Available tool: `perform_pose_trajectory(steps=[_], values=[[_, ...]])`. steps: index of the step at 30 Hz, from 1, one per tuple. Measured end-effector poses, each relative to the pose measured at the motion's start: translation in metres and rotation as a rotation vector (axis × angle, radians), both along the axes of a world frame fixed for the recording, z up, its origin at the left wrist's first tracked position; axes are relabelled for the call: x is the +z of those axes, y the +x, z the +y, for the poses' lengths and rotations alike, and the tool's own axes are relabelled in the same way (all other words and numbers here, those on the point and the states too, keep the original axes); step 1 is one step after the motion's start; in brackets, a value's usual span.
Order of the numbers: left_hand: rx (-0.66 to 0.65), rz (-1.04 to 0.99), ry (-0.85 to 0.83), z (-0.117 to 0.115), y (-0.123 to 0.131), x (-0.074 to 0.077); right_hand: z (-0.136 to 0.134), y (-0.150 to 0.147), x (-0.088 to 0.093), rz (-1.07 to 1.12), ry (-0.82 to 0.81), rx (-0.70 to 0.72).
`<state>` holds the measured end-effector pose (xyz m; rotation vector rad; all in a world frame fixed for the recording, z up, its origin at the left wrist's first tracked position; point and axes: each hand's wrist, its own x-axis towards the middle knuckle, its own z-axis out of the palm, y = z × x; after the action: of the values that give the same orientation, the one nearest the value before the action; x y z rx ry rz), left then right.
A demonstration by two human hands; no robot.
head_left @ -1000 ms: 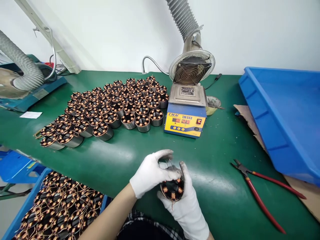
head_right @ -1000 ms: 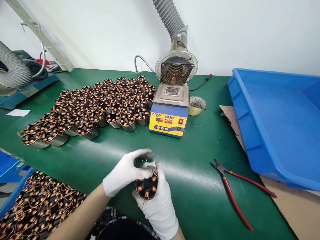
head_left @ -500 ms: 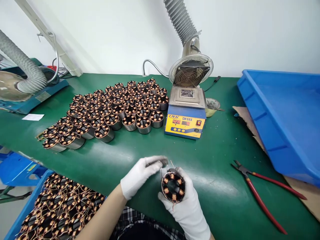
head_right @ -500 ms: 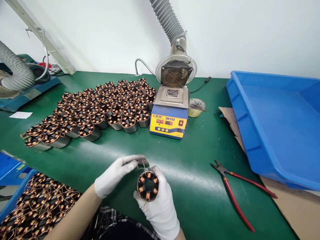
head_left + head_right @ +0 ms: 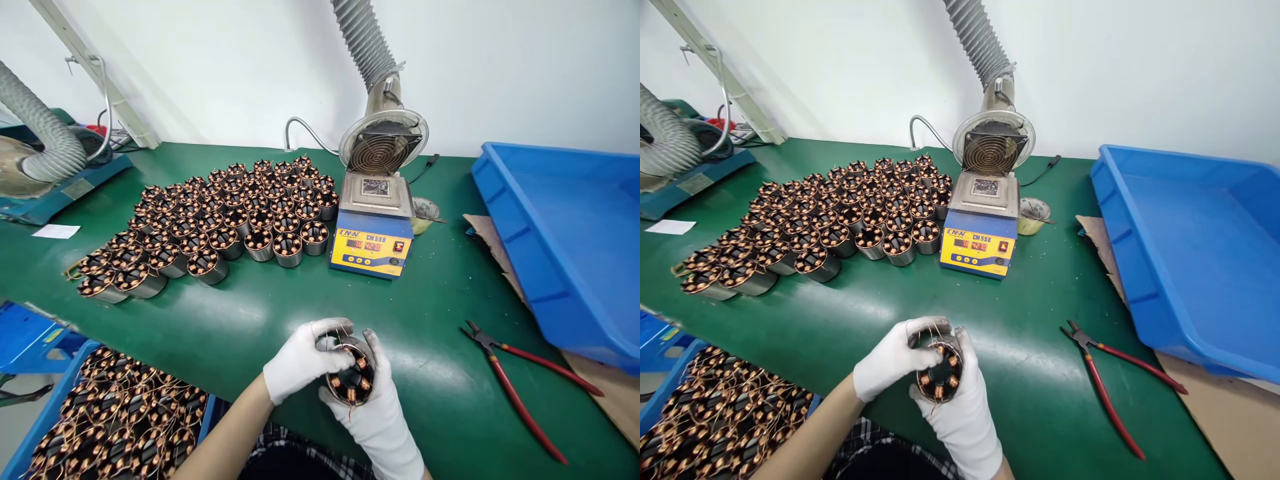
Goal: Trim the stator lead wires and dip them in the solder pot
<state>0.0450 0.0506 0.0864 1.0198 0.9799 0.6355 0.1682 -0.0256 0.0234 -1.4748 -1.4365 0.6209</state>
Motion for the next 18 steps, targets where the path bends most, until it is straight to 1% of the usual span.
perform_pose_trajectory(steps=[2, 5, 7, 9, 11, 13, 15, 16, 18], values=[[0.015, 0.001, 0.011, -0.002, 0.006, -0.001, 0.0, 0.001, -0.002, 0.028, -0.047, 0.012], [0.002, -0.005, -0.005, -0.003, 0.01, -0.002, 0.0, 0.002, -0.006, 0.047, -0.055, -0.006], [-0.022, 0.018, -0.003, -0.002, 0.008, -0.003, -0.001, 0.002, -0.009, 0.057, -0.041, -0.01], [-0.07, 0.076, 0.062, -0.001, 0.004, -0.005, -0.003, 0.0, -0.01, 0.062, -0.046, -0.037], [-0.129, 0.18, 0.194, -0.001, -0.005, -0.008, -0.004, -0.001, -0.005, 0.101, -0.112, -0.097], [-0.165, 0.349, 0.374, -0.007, -0.019, -0.012, -0.003, 0.002, 0.006, 0.224, -0.258, -0.121], [-0.156, 0.569, 0.595, -0.017, -0.036, -0.017, 0.004, 0.013, 0.023, 0.418, -0.386, -0.067], [-0.117, 0.692, 0.733, -0.024, -0.045, -0.021, 0.011, 0.022, 0.033, 0.533, -0.412, -0.021], [-0.099, 0.844, 1.053, -0.038, -0.061, -0.032, 0.029, 0.047, 0.056, 0.752, -0.386, 0.069]])
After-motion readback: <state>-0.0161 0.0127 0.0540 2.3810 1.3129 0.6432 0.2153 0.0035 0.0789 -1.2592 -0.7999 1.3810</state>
